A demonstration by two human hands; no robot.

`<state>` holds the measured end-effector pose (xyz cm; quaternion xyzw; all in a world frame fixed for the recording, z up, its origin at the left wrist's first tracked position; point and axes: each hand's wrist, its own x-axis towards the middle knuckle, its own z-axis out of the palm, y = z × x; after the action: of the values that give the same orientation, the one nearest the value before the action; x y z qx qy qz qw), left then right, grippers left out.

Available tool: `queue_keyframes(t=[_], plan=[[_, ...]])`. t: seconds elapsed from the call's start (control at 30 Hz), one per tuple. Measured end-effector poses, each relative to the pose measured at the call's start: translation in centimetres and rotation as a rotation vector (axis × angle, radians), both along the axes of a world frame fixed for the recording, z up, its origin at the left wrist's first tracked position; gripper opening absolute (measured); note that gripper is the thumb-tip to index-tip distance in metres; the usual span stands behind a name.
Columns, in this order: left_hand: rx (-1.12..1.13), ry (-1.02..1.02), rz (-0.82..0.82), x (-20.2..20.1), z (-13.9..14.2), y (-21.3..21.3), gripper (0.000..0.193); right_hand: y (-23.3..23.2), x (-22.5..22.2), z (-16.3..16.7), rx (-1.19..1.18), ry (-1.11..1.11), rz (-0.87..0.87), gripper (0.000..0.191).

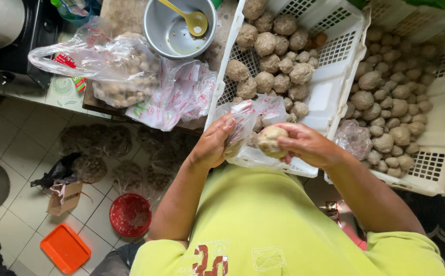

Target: The person pours meatballs from a blue colander into a white crate, then repeatedly scoops meatballs by hand into small plastic bags and places them on the counter. The person handles the meatballs and bags directly without tools.

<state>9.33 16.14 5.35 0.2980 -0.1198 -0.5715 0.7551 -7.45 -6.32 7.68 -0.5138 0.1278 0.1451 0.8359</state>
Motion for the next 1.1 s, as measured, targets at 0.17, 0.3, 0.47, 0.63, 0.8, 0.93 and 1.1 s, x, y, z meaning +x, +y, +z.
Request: queue_keyframes(t=[0.17,0.3,0.47,0.63,0.8,0.93,1.1], plan=[[0.047,-0.015,0.021,0.4,1.9,-0.3,0.049,3.2,2.1,-3.3,-0.394,0.167,-0.111,0.061],[0.028,-0.068,0.03,1.0,2.3,-0.6,0.048,2.6,1.9,-5.0,-0.42,0.212,-0.164,0.064],[0.085,-0.045,0.041,1.2,1.8,-1.0,0.042,2.1,1.6,-4.7,-0.194,0.192,-0.227,0.07],[-0.149,0.034,0.051,0.9,3.0,1.2,0.04,2.6,0.2,-0.7,-1.011,0.145,0.016,0.092],[0.18,0.027,0.118,0.8,5.7,-0.4,0.046,2.3,-2.2,3.0,-1.188,0.069,-0.003,0.098],[0.512,0.328,0.226,0.4,6.4,-2.0,0.047,1.4,-3.3,3.6,-1.199,0.143,0.035,0.09],[0.152,-0.88,-0.386,-0.2,5.5,-0.5,0.035,0.8,-5.1,2.5,-1.038,0.032,0.32,0.068]])
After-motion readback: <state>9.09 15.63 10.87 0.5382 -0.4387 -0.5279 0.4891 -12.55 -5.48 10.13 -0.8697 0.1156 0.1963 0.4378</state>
